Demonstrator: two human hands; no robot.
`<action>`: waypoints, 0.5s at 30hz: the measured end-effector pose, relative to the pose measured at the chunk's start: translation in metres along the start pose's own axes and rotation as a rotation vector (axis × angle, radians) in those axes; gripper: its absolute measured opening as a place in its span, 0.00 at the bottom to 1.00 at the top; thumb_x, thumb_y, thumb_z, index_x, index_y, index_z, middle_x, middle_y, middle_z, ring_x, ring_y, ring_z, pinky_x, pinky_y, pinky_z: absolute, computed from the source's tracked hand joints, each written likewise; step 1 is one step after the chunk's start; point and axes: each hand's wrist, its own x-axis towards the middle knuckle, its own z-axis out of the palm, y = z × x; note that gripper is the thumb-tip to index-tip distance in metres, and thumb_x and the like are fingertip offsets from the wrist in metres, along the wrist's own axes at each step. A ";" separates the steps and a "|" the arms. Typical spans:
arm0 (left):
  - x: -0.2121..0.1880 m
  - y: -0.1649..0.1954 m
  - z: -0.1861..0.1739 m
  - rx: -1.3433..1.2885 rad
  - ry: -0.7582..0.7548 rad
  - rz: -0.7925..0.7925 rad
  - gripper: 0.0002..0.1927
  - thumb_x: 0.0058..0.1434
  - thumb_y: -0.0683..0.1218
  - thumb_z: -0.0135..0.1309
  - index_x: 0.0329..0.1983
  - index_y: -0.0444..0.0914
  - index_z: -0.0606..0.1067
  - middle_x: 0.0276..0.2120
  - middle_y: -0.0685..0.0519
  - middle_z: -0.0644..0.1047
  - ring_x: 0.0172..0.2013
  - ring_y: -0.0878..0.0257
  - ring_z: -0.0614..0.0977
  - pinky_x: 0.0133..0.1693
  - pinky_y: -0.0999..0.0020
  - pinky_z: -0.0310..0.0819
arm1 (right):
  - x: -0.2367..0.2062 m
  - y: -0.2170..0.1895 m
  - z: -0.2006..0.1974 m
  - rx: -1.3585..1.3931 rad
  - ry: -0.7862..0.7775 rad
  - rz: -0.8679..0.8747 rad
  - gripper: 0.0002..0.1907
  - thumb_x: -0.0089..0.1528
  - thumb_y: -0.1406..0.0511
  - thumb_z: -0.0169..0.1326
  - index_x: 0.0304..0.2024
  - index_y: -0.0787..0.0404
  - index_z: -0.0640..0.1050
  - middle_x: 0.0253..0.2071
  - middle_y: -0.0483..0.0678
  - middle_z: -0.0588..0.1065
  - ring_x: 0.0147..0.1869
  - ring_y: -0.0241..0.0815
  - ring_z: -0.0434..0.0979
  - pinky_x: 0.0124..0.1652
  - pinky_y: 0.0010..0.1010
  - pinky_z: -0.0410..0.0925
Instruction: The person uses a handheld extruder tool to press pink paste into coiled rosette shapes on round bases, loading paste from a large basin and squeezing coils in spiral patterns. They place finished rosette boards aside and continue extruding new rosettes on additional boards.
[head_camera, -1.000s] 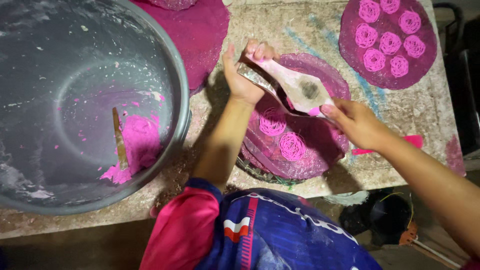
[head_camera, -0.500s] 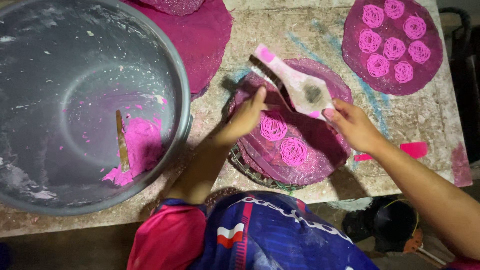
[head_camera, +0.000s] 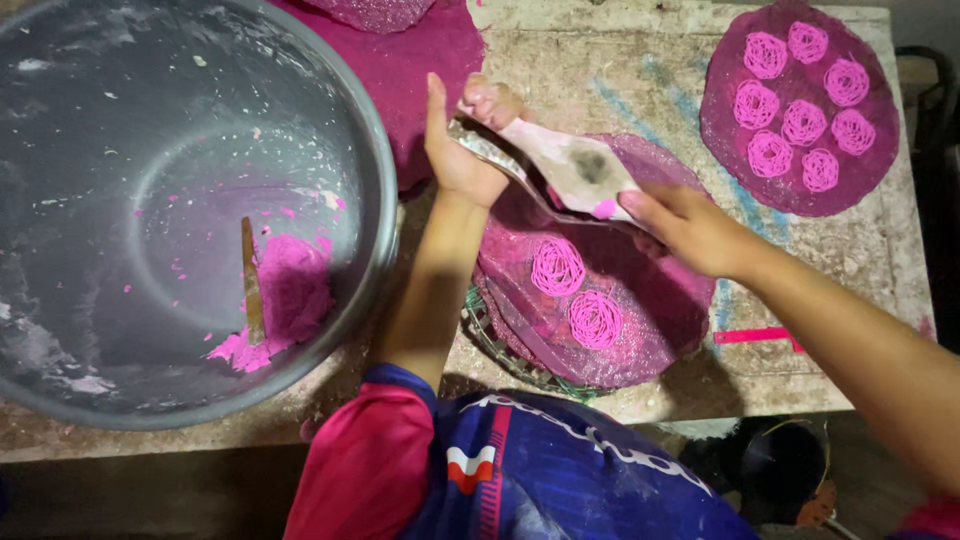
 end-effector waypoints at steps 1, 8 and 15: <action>0.002 0.005 -0.006 0.016 0.001 0.010 0.26 0.71 0.69 0.44 0.31 0.44 0.66 0.27 0.60 0.65 0.31 0.66 0.67 0.47 0.64 0.65 | 0.003 -0.008 0.005 -0.042 0.033 -0.045 0.32 0.69 0.45 0.39 0.44 0.66 0.77 0.25 0.49 0.75 0.29 0.39 0.75 0.33 0.33 0.70; -0.002 -0.001 -0.036 0.044 0.195 0.104 0.24 0.66 0.66 0.42 0.24 0.46 0.64 0.21 0.60 0.63 0.25 0.65 0.65 0.41 0.62 0.65 | 0.003 -0.033 -0.002 -0.062 -0.013 0.086 0.31 0.67 0.45 0.41 0.45 0.65 0.78 0.24 0.49 0.74 0.27 0.41 0.74 0.31 0.38 0.71; 0.020 0.009 -0.035 0.082 0.194 0.138 0.24 0.66 0.65 0.42 0.24 0.45 0.63 0.19 0.60 0.61 0.23 0.65 0.63 0.36 0.64 0.62 | 0.015 -0.037 0.000 -0.189 0.115 -0.055 0.31 0.68 0.45 0.41 0.50 0.64 0.79 0.23 0.49 0.75 0.27 0.40 0.75 0.32 0.37 0.68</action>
